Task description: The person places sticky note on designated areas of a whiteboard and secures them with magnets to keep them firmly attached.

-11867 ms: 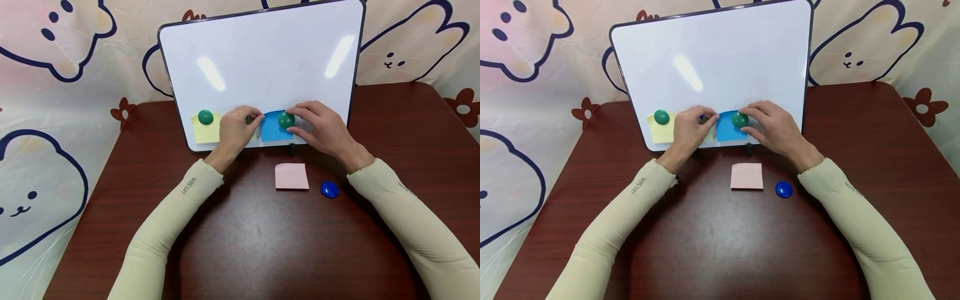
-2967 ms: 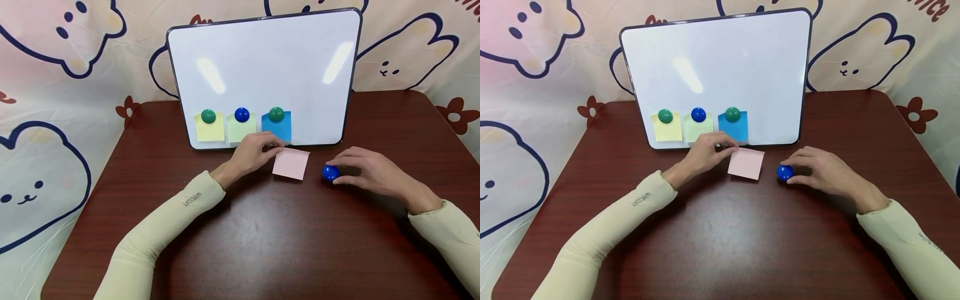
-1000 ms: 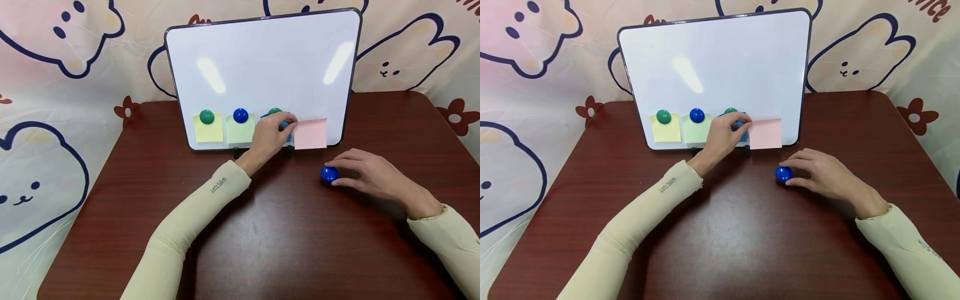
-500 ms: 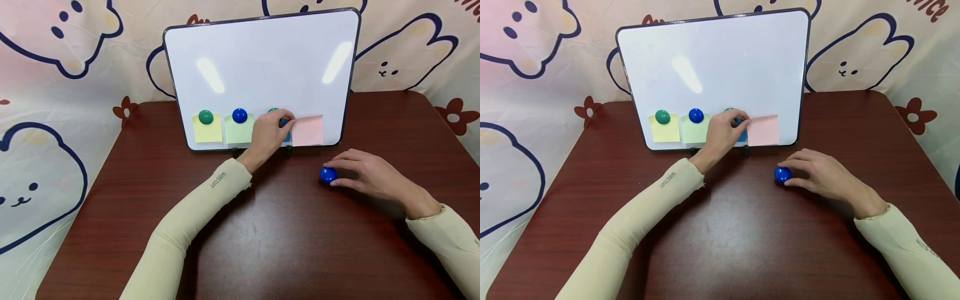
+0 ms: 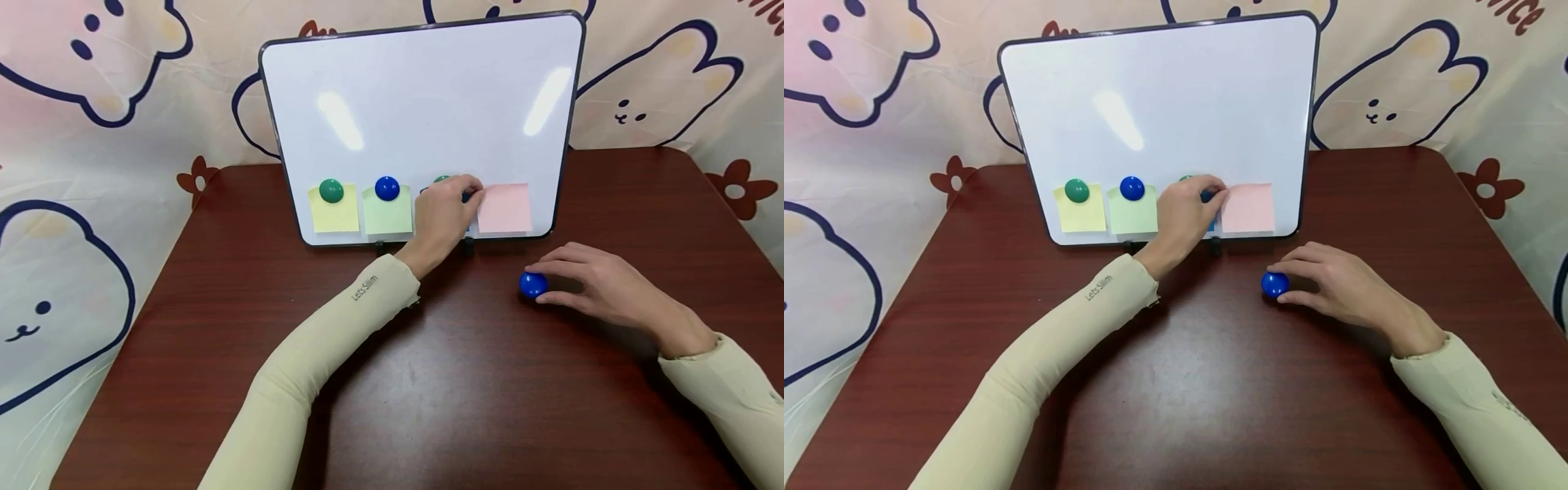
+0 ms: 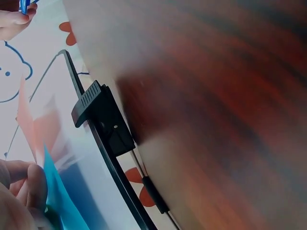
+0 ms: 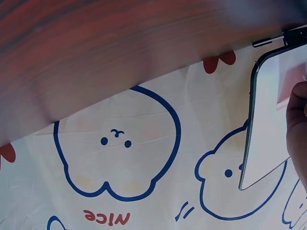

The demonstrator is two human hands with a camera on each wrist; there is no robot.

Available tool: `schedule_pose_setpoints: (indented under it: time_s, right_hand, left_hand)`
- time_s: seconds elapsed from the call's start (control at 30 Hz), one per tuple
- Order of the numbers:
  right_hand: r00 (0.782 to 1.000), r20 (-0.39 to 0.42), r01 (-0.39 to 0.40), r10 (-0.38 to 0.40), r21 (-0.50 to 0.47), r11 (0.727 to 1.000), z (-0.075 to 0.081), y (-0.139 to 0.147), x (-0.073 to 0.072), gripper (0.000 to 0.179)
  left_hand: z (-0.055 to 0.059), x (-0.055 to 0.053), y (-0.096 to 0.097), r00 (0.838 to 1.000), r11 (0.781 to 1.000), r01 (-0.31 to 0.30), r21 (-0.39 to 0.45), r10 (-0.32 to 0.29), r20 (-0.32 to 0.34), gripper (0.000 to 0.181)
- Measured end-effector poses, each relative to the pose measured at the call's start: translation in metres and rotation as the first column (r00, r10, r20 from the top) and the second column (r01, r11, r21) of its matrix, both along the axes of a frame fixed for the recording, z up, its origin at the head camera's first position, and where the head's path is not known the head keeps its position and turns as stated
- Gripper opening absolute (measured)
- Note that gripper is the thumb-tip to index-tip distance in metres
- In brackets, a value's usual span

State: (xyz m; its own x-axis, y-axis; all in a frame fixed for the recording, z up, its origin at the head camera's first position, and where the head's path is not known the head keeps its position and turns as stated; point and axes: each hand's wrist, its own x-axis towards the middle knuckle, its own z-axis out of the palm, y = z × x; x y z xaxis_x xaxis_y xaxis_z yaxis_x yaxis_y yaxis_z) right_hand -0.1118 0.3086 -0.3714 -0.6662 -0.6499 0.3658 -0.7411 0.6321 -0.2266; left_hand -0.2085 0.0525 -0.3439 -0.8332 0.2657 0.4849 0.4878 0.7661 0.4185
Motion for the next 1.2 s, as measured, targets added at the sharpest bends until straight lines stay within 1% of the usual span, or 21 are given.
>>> schedule_pose_setpoints:
  time_s: [0.2,0.37,0.53,0.7,0.97,1.07,1.2]
  right_hand:
    - [1.000,-0.004,0.004,-0.004,-0.003,1.000,0.0011,-0.0003,-0.0009,0.060]
    - [1.000,-0.005,0.007,-0.007,-0.019,1.000,0.0024,0.0001,-0.0010,0.060]
    - [1.000,-0.007,0.011,-0.011,-0.017,1.000,0.0027,0.0005,-0.0010,0.060]
    - [1.000,0.000,0.021,-0.021,-0.013,1.000,0.0022,0.0006,-0.0009,0.062]
    - [1.000,0.010,0.023,-0.023,-0.004,1.000,0.0025,0.0002,-0.0009,0.061]
    - [0.998,-0.002,0.061,-0.061,0.008,0.998,0.0038,0.0001,-0.0011,0.059]
    - [0.986,-0.048,0.158,-0.157,0.014,0.987,0.0052,0.0008,-0.0008,0.058]
  left_hand:
    - [0.0017,0.0010,0.0027,1.000,1.000,-0.020,-0.004,0.020,0.008,0.020]
    - [0.0027,0.0013,0.0043,1.000,0.999,-0.031,-0.014,0.031,0.000,0.020]
    - [0.0021,0.0003,0.0061,0.999,0.999,-0.047,-0.017,0.047,-0.016,0.018]
    - [0.0012,-0.0004,0.0079,0.997,0.997,-0.077,-0.022,0.077,-0.020,0.018]
    - [0.0000,0.0003,0.0085,0.995,0.995,-0.095,-0.010,0.095,-0.030,0.018]
    - [0.0004,0.0005,0.0083,0.995,0.995,-0.101,-0.007,0.101,-0.021,0.019]
    - [0.0002,0.0004,0.0081,0.996,0.996,-0.089,-0.004,0.089,-0.010,0.018]
